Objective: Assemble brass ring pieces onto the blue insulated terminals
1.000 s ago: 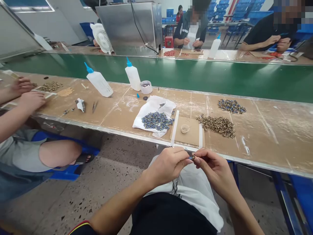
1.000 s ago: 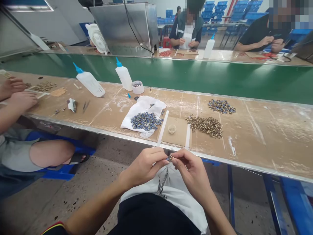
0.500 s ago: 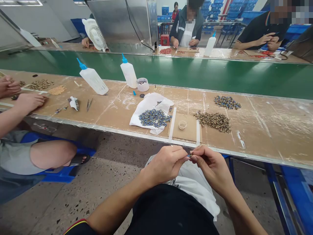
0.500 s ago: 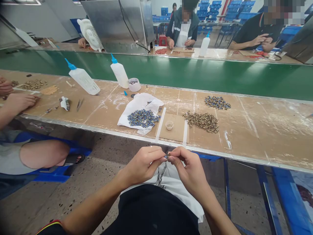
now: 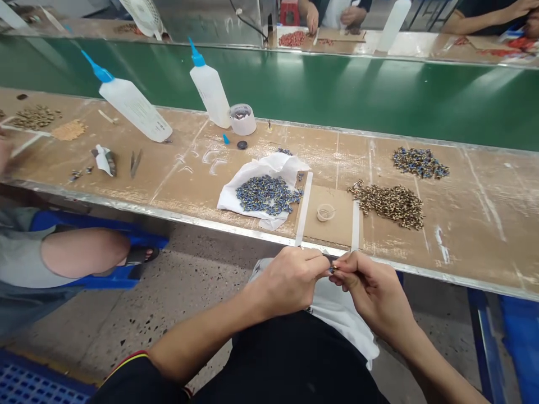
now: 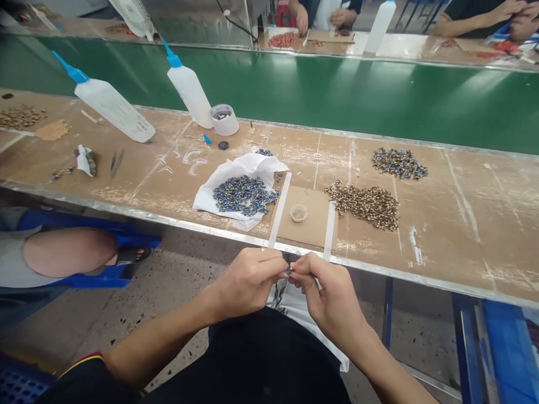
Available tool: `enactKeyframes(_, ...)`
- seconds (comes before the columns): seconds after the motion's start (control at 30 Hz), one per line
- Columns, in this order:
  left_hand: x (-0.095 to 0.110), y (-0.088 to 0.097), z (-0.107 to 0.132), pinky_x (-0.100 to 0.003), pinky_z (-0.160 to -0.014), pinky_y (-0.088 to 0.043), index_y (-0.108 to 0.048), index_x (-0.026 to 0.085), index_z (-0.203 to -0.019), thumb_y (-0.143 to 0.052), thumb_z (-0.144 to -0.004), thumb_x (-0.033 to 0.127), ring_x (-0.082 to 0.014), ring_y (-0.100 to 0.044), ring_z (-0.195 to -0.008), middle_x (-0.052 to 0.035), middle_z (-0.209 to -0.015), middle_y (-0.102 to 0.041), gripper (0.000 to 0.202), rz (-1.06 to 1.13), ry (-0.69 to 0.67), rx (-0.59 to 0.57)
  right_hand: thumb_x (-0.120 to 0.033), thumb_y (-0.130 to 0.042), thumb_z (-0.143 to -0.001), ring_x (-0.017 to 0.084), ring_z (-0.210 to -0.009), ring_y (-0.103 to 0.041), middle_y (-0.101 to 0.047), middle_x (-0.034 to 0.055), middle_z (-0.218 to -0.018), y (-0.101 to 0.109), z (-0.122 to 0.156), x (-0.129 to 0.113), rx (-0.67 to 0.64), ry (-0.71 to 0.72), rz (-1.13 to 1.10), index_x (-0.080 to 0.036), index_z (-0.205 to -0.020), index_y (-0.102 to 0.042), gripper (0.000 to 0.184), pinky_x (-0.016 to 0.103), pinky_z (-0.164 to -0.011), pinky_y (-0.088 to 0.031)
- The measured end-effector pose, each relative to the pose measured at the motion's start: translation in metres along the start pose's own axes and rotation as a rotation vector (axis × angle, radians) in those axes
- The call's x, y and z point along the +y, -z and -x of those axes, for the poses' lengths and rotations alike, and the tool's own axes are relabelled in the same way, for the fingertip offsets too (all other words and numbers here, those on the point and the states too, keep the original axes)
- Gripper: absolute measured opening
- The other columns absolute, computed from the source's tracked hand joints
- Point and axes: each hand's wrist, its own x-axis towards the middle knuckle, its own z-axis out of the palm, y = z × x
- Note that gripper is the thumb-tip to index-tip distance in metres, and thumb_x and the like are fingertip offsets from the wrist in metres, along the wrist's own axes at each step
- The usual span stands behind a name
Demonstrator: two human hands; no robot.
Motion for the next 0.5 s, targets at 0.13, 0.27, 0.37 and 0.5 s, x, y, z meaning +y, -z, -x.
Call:
enactKeyframes(0.13,-0.012,-0.002,-0.002,-0.026,-0.054,-0.033,-0.050,0.017,-0.069,-0.040,-0.080,0.004,-0.0143,-0.047,-0.058,-0.0014,-0.064,-0.054,0.020,0.057,0.027,-0.019,-0.017,-0.047,-0.097,0.012,-0.062,-0.055,-0.057,-0.0004,-0.074,-0.003,-0.009,0.008,-0.032,-0.014,0.018,-0.022,-0.083,-0.050,0.016,0.024,-0.058,-0.044)
enactKeyframes(0.27,-0.021,-0.006,-0.005,-0.025,-0.053,-0.033,-0.049,0.018,-0.068,-0.042,-0.078,0.003,-0.0140,-0.048,-0.057,-0.0012,-0.063,-0.054,0.019,0.148,0.081,-0.024,-0.021,-0.047,-0.098,0.013,-0.063,-0.056,-0.060,0.0009,-0.074,-0.004,-0.018,0.014,-0.040,-0.062,0.005,-0.022,-0.081,-0.051,0.017,0.025,-0.059,-0.046)
enactKeyframes(0.37,-0.026,-0.005,-0.011,-0.024,-0.056,-0.037,-0.053,0.016,-0.072,-0.043,-0.081,0.004,-0.0144,-0.052,-0.061,-0.0025,-0.067,-0.058,0.018,0.243,0.124,-0.043,-0.028,-0.051,-0.097,0.014,-0.064,-0.059,-0.064,0.0021,-0.074,-0.002,-0.026,0.016,-0.046,-0.187,-0.130,-0.021,-0.081,-0.054,0.018,0.025,-0.059,-0.048)
enactKeyframes(0.5,-0.032,0.004,-0.023,-0.022,-0.064,-0.040,-0.061,0.016,-0.077,-0.041,-0.093,0.008,-0.0135,-0.058,-0.066,-0.0020,-0.072,-0.065,0.027,0.401,0.178,-0.117,-0.036,-0.054,-0.096,0.013,-0.064,-0.060,-0.067,0.0032,-0.075,0.000,-0.031,0.018,-0.036,-0.368,-0.388,-0.019,-0.085,-0.060,0.022,0.025,-0.059,-0.051)
